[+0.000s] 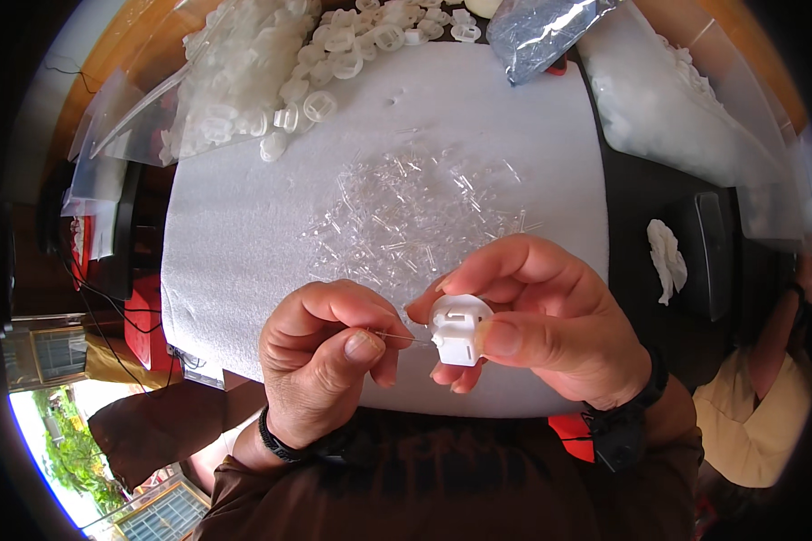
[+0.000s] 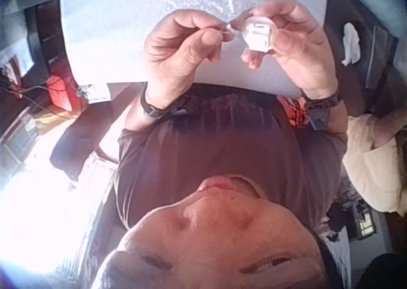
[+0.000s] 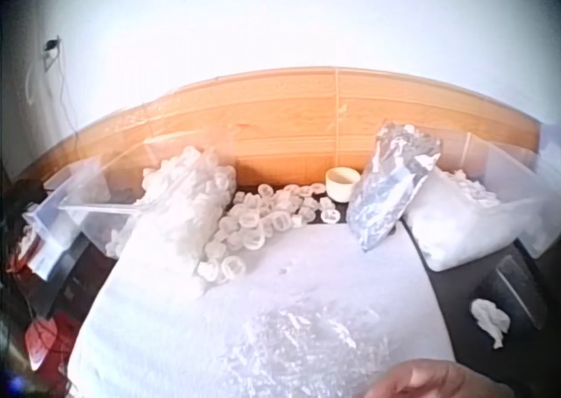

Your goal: Assembling small plastic components by manually inserting transparent pins into white plastic caps.

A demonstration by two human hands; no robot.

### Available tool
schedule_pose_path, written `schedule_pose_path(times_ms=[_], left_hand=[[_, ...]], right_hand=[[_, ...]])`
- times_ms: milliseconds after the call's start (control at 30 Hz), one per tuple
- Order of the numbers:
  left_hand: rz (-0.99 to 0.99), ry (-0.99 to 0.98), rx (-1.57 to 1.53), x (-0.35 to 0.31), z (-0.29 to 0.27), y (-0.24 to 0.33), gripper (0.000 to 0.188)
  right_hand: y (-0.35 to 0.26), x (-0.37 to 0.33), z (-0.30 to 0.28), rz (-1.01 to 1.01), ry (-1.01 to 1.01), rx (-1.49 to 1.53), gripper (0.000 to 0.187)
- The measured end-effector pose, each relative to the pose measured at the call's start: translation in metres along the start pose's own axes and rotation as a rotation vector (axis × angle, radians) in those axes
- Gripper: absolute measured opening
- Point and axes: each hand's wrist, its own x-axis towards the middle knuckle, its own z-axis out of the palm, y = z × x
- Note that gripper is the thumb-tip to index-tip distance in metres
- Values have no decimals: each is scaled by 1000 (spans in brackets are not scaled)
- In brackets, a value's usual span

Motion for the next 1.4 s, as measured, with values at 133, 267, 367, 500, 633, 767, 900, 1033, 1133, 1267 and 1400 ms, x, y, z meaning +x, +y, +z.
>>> schedule_pose_path(times_ms=[133,267,367,500,633,767,900,1033,1133,1267,1400], left_hand=[[38,-25,9,-1,-2,-1,8],[118,-92,79,0,-4,-2,10],[162,-141,154,0,-7,-1,10],[174,-163,214,0,-7,0,10],[166,-165,258,1,-8,0,10],[174,-154,246,1,-8,-1,10],[187,-151,268,0,-8,-1,10],[184,-149,268,-2,-7,2,11],[204,-153,298,-2,-8,2,12],[217,-163,308,-1,-7,3,12],[244,-162,341,-1,-8,1,11]], right_hand=[[1,0,0,-4,2,0,31],[1,0,1,3,7,19,31],[1,0,1,8,4,25,31],[0,0,1,9,5,12,31],[1,1,0,-1,-7,23,31],[2,1,0,-22,-14,2,32],[3,0,1,-35,-11,3,33],[2,-1,2,-26,7,5,34],[2,-1,3,-25,17,6,34],[2,-1,2,-21,22,3,35],[2,0,2,-23,17,-4,35]])
